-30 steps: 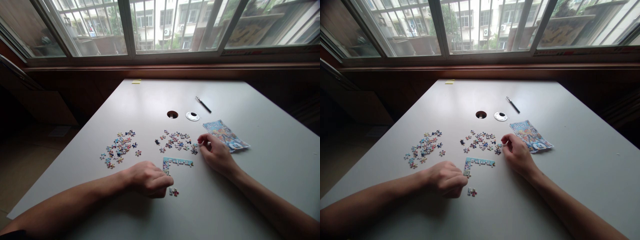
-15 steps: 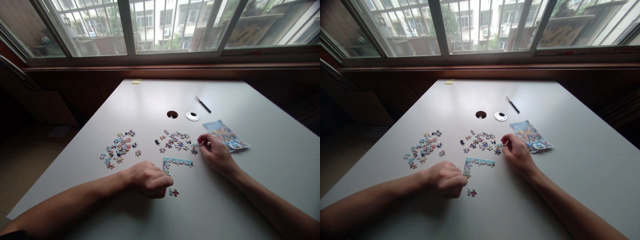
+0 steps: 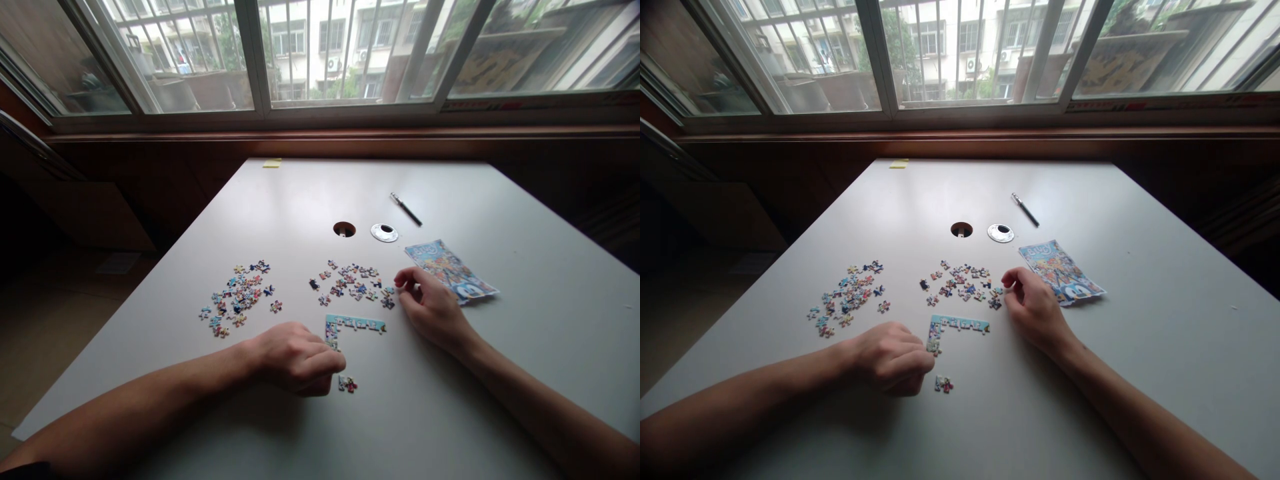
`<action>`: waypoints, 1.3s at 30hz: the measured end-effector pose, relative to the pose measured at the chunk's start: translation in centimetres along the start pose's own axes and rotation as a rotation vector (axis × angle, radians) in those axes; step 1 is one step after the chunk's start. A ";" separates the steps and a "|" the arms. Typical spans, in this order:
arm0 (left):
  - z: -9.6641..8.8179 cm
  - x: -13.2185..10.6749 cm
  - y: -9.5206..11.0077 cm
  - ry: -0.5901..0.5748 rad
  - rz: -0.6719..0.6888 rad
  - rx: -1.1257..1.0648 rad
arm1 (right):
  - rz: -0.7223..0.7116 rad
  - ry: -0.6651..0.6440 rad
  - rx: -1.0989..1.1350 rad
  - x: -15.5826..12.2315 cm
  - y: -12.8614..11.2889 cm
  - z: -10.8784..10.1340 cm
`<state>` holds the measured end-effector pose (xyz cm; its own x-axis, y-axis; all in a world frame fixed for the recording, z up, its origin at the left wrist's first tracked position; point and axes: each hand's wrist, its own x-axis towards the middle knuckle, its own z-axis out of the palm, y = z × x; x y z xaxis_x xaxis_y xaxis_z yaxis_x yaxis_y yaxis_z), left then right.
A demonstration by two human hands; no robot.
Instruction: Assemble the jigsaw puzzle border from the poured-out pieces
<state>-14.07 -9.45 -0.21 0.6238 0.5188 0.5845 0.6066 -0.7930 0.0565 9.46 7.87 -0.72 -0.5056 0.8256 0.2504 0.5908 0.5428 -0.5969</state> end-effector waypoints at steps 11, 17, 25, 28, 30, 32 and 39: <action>0.3 -0.4 0.0 0.002 -0.028 -0.005 | 0.004 0.001 -0.002 -0.1 -0.2 0.0; 0.2 -0.5 -0.1 -0.012 -0.048 -0.046 | -0.007 0.005 -0.002 -0.1 -0.1 0.0; 0.2 -0.5 -0.1 -0.022 -0.041 -0.044 | 0.003 0.001 0.002 -0.1 -0.1 0.0; 0.3 -0.4 -0.1 -0.002 -0.039 -0.037 | 0.000 0.004 0.000 -0.1 -0.1 0.0; 0.3 -0.4 0.0 -0.002 -0.032 -0.022 | -0.003 0.005 -0.002 -0.1 -0.1 0.0; 0.3 -0.4 0.0 -0.006 -0.027 -0.009 | -0.004 0.003 -0.004 -0.1 -0.1 0.0; 0.0 -0.1 -0.1 -0.023 -0.008 0.018 | -0.002 0.009 -0.009 0.0 -0.2 0.0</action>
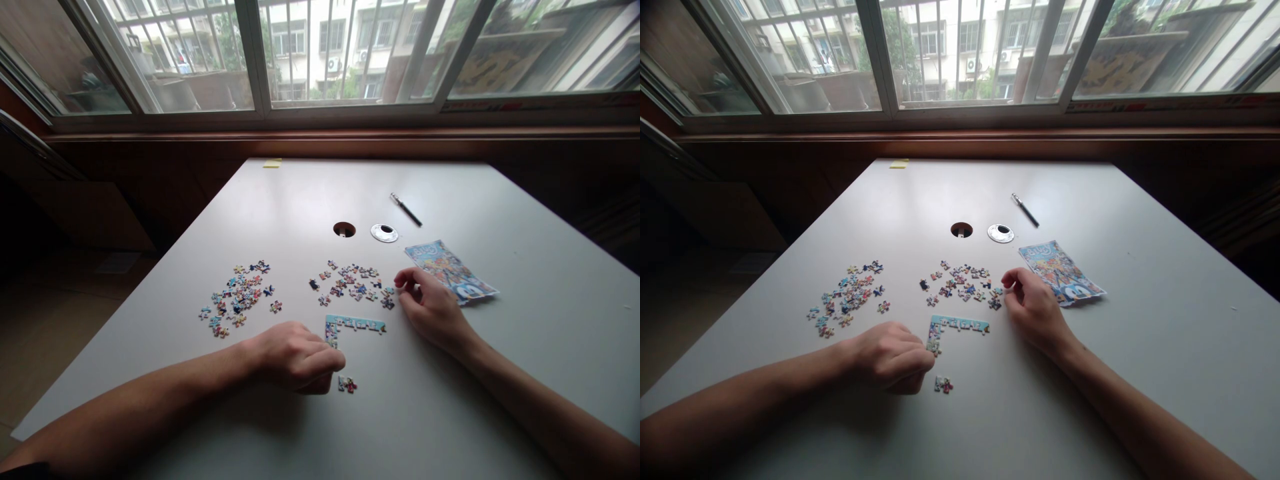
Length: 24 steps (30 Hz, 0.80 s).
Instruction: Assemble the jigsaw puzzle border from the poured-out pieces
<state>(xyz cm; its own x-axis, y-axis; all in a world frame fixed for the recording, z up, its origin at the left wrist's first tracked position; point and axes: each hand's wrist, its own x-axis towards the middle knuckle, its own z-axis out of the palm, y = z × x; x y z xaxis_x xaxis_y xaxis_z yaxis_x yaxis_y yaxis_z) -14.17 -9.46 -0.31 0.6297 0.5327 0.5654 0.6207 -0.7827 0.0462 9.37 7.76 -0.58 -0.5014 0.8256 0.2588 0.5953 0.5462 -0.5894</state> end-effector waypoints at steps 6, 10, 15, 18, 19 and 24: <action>0.1 -0.1 0.0 -0.003 0.002 -0.008 | 0.001 -0.006 0.005 -0.1 0.1 0.1; 0.1 -0.1 0.0 0.005 0.001 -0.014 | 0.003 -0.011 0.011 -0.1 0.2 0.1; 0.2 -0.1 0.0 -0.002 0.004 0.006 | -0.008 -0.007 0.010 -0.1 0.2 0.1; 0.3 -0.2 0.1 0.007 -0.010 0.004 | -0.008 -0.007 0.009 -0.1 0.2 0.1; 0.3 -0.3 0.1 0.012 -0.015 0.002 | -0.007 -0.009 0.008 -0.1 0.2 0.1; 0.3 -0.2 0.1 0.030 -0.027 -0.017 | 0.000 -0.004 0.008 -0.1 0.1 0.1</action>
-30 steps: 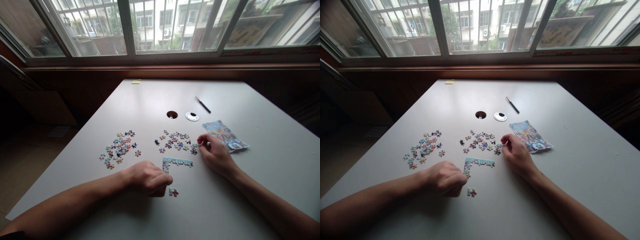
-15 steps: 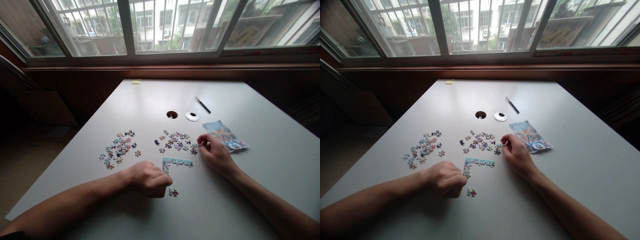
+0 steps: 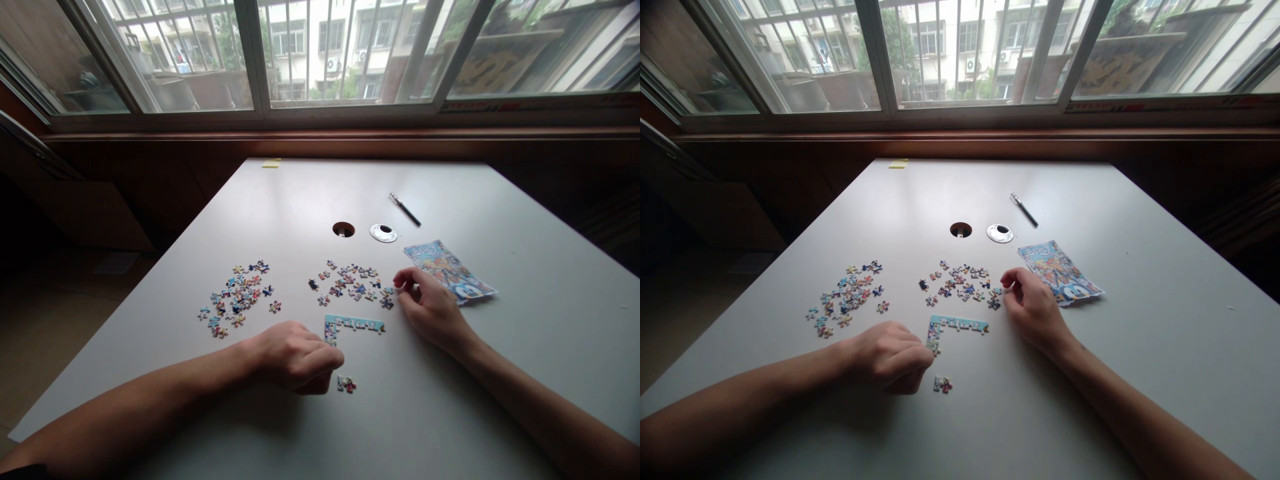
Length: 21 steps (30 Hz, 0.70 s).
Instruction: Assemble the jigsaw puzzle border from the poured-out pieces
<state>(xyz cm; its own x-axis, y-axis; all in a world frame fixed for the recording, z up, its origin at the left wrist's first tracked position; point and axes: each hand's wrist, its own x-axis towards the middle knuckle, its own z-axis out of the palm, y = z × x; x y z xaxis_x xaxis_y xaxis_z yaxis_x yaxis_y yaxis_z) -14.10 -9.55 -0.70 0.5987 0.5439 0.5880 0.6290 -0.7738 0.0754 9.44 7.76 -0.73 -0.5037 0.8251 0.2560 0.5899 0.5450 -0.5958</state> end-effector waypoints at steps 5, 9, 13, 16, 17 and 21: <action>-0.2 0.2 0.0 0.022 -0.004 -0.019 | -0.008 0.003 0.008 0.0 0.0 0.0; -0.2 0.1 0.1 0.019 -0.010 -0.009 | -0.011 -0.004 0.007 0.0 0.1 -0.1; -0.1 0.0 0.0 0.021 -0.012 -0.019 | -0.013 -0.003 0.007 0.0 0.1 0.0; -0.1 0.0 0.0 0.015 -0.013 -0.017 | -0.017 0.000 0.009 0.0 0.3 0.1; -0.1 0.0 0.0 0.006 -0.012 -0.014 | -0.018 0.001 0.012 0.0 0.4 0.1; -0.1 -0.2 0.0 -0.018 -0.011 -0.010 | -0.019 0.000 0.023 0.0 0.5 0.2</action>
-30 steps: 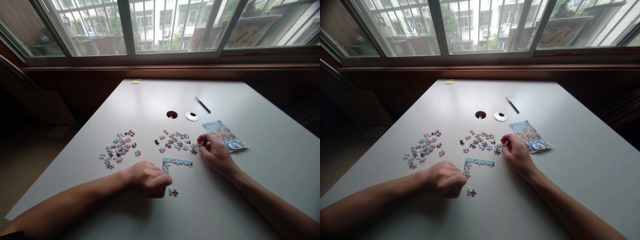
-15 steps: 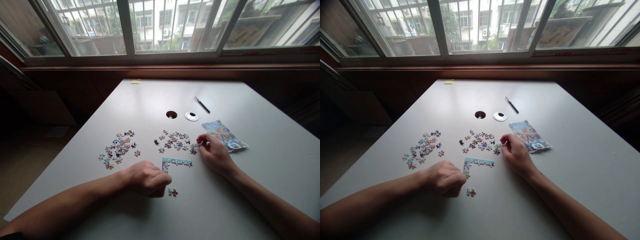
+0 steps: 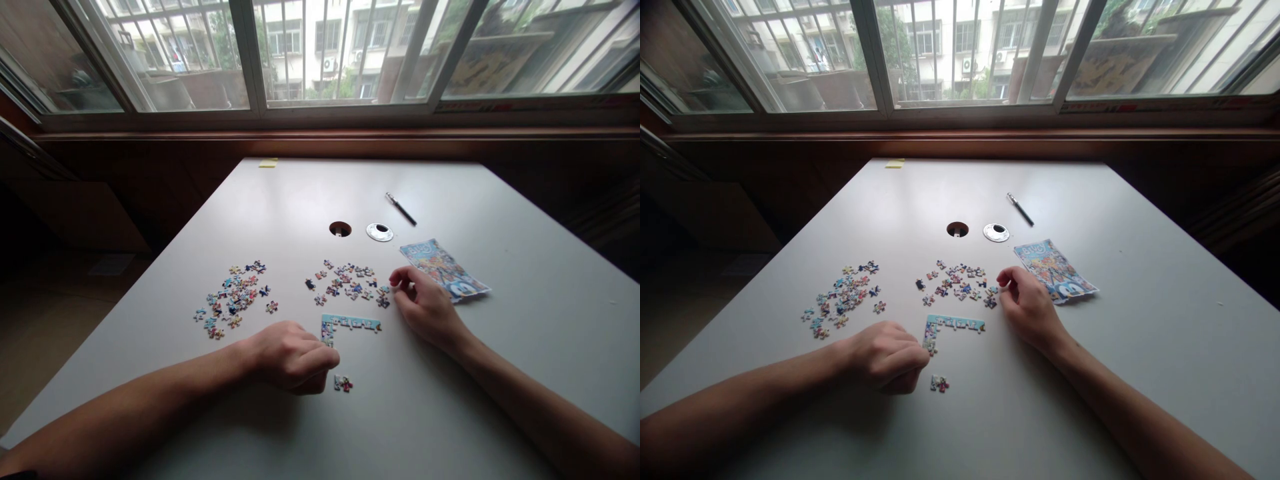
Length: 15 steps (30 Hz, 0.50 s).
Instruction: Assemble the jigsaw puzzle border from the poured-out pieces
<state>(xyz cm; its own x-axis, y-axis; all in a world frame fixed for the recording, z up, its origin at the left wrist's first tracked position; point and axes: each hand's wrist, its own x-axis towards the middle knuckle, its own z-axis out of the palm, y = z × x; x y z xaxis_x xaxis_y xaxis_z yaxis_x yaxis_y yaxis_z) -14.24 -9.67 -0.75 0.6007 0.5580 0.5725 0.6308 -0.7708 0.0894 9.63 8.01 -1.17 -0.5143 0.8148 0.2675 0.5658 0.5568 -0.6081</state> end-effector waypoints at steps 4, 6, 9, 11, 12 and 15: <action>0.1 -0.1 -0.1 0.016 -0.004 -0.021 | 0.006 -0.003 0.005 0.0 0.0 0.0; 0.1 -0.1 -0.1 0.018 -0.007 -0.030 | 0.008 -0.003 0.008 0.0 0.0 0.0; -0.1 0.0 -0.1 0.021 -0.005 -0.040 | 0.010 -0.002 0.012 0.0 -0.1 0.0; -0.1 0.0 -0.1 0.023 0.000 -0.046 | 0.013 -0.003 0.012 0.1 -0.1 0.0; -0.1 0.0 0.0 0.022 0.001 -0.050 | 0.013 -0.004 0.012 0.1 -0.1 0.0; -0.1 -0.1 -0.1 0.038 -0.010 -0.077 | 0.016 -0.006 0.010 0.1 -0.2 0.0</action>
<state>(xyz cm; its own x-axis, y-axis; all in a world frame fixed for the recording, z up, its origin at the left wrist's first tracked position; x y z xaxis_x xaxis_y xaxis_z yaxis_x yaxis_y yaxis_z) -14.38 -9.70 -0.69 0.5740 0.5550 0.6020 0.5961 -0.7873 0.1575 9.43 7.99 -1.03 -0.5088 0.8228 0.2534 0.5676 0.5419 -0.6198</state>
